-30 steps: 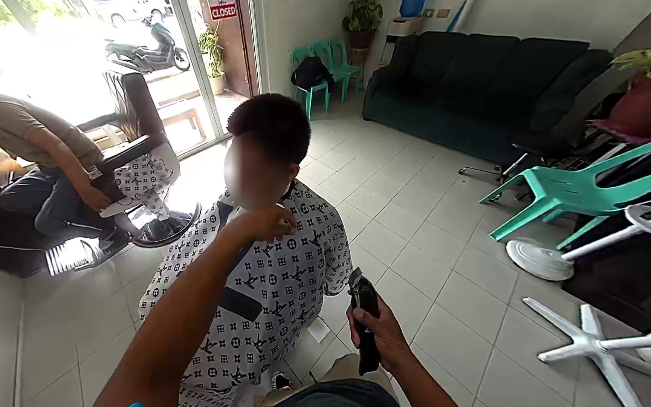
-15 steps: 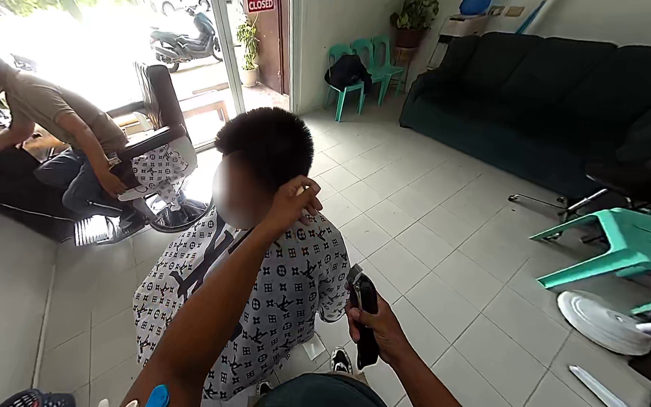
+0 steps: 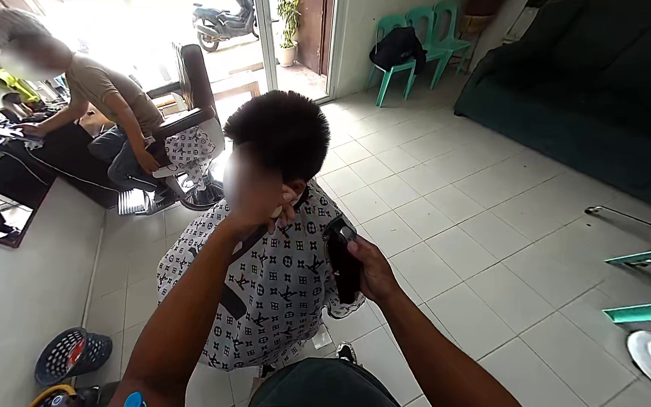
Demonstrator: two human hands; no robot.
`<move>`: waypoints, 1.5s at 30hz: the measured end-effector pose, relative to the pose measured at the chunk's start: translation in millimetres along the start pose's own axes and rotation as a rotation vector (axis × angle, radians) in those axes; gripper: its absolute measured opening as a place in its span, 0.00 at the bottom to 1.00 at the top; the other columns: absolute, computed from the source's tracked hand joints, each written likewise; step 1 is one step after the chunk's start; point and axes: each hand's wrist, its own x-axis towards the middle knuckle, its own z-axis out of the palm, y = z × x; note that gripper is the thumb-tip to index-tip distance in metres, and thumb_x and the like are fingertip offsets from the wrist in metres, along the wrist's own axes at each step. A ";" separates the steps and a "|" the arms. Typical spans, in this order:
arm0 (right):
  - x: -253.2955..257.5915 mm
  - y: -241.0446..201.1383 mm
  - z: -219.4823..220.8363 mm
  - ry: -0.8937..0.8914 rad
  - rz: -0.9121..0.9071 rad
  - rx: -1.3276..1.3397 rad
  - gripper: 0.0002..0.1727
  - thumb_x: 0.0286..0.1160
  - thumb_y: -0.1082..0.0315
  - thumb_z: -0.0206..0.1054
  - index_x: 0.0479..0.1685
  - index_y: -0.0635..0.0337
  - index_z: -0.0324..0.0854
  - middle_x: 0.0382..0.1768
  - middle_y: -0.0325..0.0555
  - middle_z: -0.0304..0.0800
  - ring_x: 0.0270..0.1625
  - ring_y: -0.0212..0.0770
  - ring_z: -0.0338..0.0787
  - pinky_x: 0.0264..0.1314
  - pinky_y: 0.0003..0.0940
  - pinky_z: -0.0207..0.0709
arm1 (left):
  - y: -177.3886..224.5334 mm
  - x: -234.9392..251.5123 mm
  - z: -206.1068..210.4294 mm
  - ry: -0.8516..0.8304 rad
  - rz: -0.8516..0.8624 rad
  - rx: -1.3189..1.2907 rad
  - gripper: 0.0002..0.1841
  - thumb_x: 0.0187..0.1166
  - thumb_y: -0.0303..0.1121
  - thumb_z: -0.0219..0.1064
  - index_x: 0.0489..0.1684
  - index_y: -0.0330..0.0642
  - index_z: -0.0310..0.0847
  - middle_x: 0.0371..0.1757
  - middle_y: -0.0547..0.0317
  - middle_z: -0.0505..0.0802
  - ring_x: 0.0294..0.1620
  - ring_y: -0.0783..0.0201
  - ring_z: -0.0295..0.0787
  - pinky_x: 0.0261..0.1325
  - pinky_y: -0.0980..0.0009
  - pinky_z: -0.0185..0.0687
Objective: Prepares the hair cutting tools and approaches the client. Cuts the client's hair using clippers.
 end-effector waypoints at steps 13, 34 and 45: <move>92.5 3.1 81.1 -0.022 0.096 -0.291 0.19 0.88 0.57 0.63 0.50 0.69 0.81 0.35 0.51 0.88 0.37 0.39 0.89 0.46 0.36 0.85 | -136.1 -157.9 70.0 0.011 -0.374 0.289 0.15 0.85 0.37 0.65 0.61 0.37 0.84 0.40 0.59 0.94 0.32 0.71 0.89 0.35 0.72 0.86; 98.9 13.4 79.3 -0.017 0.121 -0.195 0.20 0.90 0.56 0.59 0.53 0.68 0.80 0.38 0.53 0.89 0.39 0.41 0.90 0.47 0.38 0.87 | -147.6 -170.9 79.9 0.151 -0.290 0.314 0.13 0.84 0.37 0.66 0.58 0.40 0.86 0.40 0.62 0.94 0.34 0.73 0.91 0.37 0.74 0.88; 98.6 18.0 77.9 0.031 0.026 -0.255 0.19 0.89 0.55 0.60 0.51 0.66 0.81 0.36 0.49 0.86 0.38 0.39 0.87 0.46 0.37 0.83 | -143.5 -168.1 77.1 0.137 -0.304 0.349 0.14 0.85 0.37 0.65 0.59 0.40 0.85 0.42 0.60 0.94 0.36 0.72 0.91 0.41 0.73 0.88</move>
